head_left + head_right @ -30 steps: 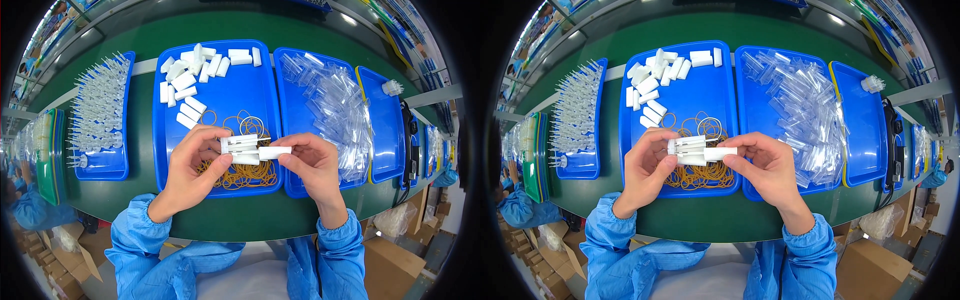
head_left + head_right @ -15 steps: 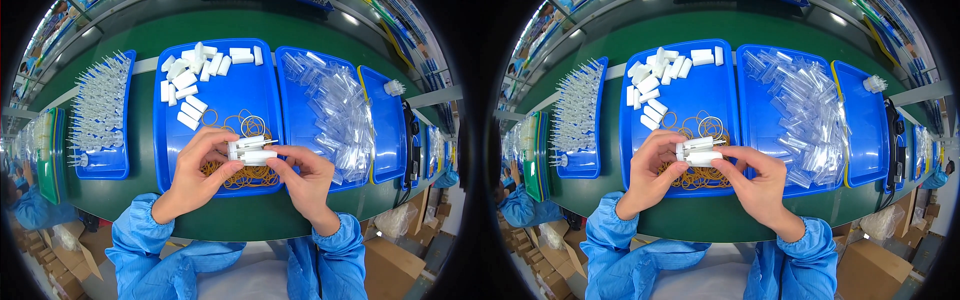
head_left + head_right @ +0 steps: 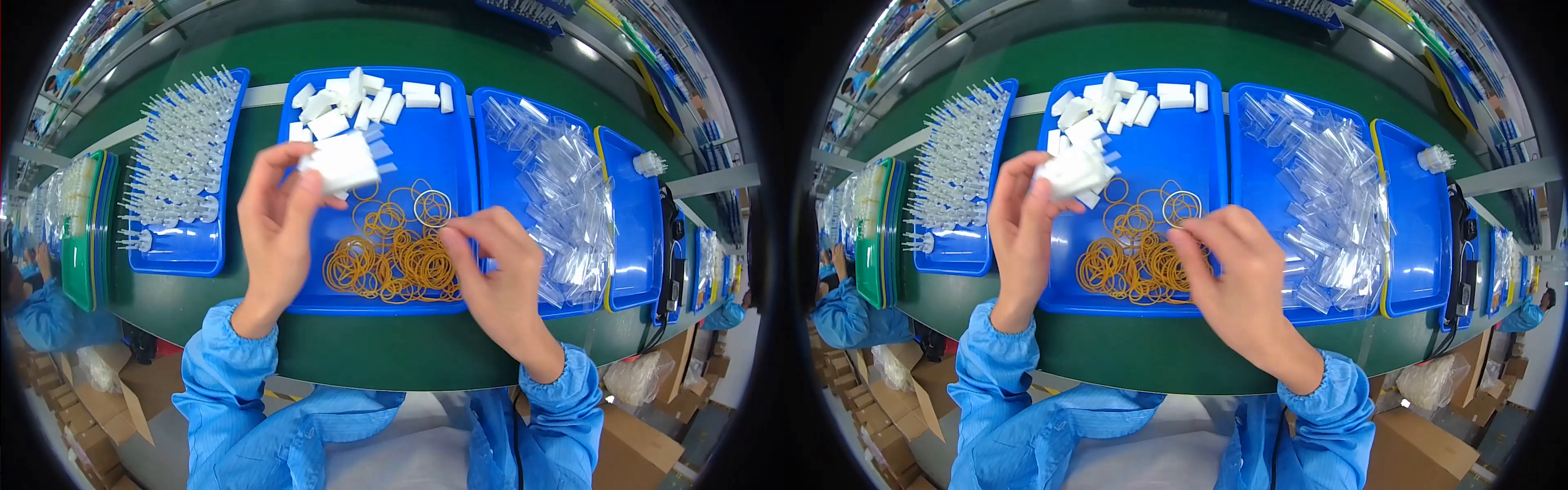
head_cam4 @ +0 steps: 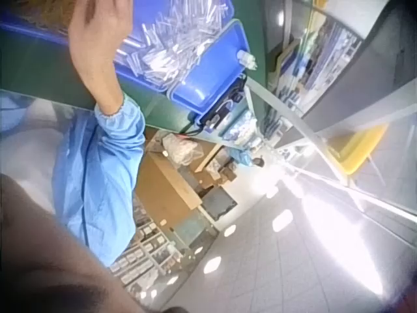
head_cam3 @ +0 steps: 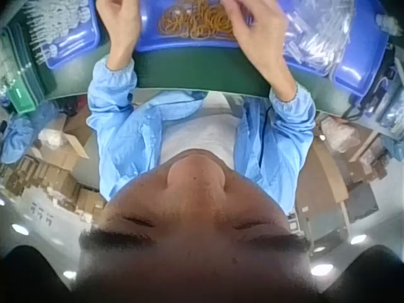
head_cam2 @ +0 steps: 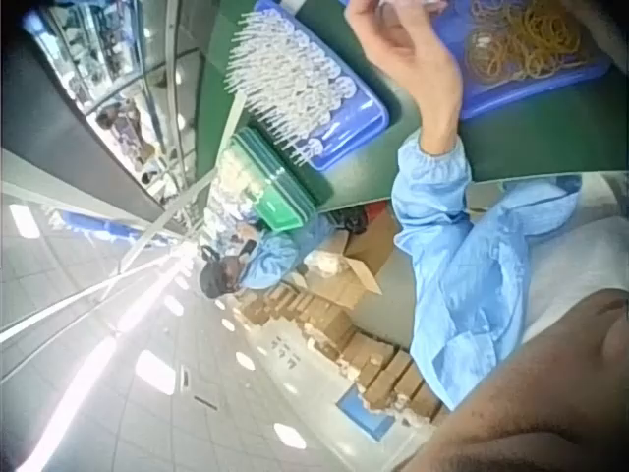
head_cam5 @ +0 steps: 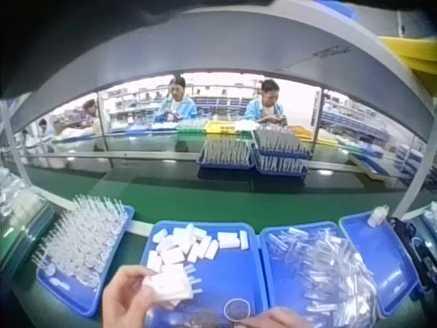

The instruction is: The person assembles parts by attaching white pieces and clear plastic sleeves onto a base by hand, secures the bundle with a rubber band, and places the assembly on a tray.

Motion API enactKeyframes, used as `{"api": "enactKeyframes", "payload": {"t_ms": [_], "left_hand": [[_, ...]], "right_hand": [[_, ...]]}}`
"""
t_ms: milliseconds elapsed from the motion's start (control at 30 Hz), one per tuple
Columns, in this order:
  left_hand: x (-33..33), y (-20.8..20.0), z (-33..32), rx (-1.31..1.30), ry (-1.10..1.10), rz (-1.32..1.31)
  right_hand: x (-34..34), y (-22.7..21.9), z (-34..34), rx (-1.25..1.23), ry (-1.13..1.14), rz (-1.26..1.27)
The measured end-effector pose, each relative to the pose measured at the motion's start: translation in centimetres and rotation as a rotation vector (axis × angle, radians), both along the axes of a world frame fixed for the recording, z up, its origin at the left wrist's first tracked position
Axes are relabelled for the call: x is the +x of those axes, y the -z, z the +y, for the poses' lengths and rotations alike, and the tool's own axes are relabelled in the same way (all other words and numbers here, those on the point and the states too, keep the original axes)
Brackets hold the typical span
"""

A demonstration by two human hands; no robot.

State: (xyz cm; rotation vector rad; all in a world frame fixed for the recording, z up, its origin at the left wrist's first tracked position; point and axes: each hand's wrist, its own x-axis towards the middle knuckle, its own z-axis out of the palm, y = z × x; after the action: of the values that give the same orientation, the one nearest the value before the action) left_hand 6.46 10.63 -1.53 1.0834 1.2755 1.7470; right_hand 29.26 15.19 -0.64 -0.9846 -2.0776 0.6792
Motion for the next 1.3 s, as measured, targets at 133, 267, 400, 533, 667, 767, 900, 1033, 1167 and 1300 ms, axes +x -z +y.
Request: {"api": "enactKeyframes", "payload": {"t_ms": [133,267,400,533,667,767,900,1033,1167,1300], "left_hand": [[-1.9,0.7,0.6,-0.003,-0.149,-0.099],[-2.4,0.6,0.8,0.008,-0.218,-0.17],[-2.5,1.3,0.8,0.041,-0.235,-0.233],[-2.5,1.3,0.8,0.035,-0.247,-0.222],[-2.5,1.2,0.8,0.089,-0.185,-0.293],[-2.7,1.6,0.6,0.091,-0.158,-0.295],[-1.4,1.2,0.4,0.024,-0.054,-0.18],[0.9,1.0,-0.5,0.024,0.111,-0.071],[2.4,1.7,-1.3,-0.036,0.317,-0.111],[2.8,1.8,-1.3,-0.023,0.341,-0.016]], "right_hand": [[-4.5,-0.1,0.8,0.147,-0.201,-0.259],[-9.6,0.8,1.4,0.274,-0.265,-0.356],[-12.6,2.4,1.1,0.394,-0.173,-0.477],[-12.9,2.8,1.4,0.357,-0.172,-0.511],[-12.3,2.4,1.8,0.356,-0.222,-0.473],[-10.2,1.3,1.9,0.319,-0.247,-0.373],[-4.7,-1.6,1.6,-0.152,-0.294,-0.016],[0.7,-1.3,1.8,-0.295,-0.232,0.181],[3.5,-0.3,1.5,-0.586,-0.115,0.462],[4.3,0.3,1.1,-0.583,-0.061,0.499]]}}
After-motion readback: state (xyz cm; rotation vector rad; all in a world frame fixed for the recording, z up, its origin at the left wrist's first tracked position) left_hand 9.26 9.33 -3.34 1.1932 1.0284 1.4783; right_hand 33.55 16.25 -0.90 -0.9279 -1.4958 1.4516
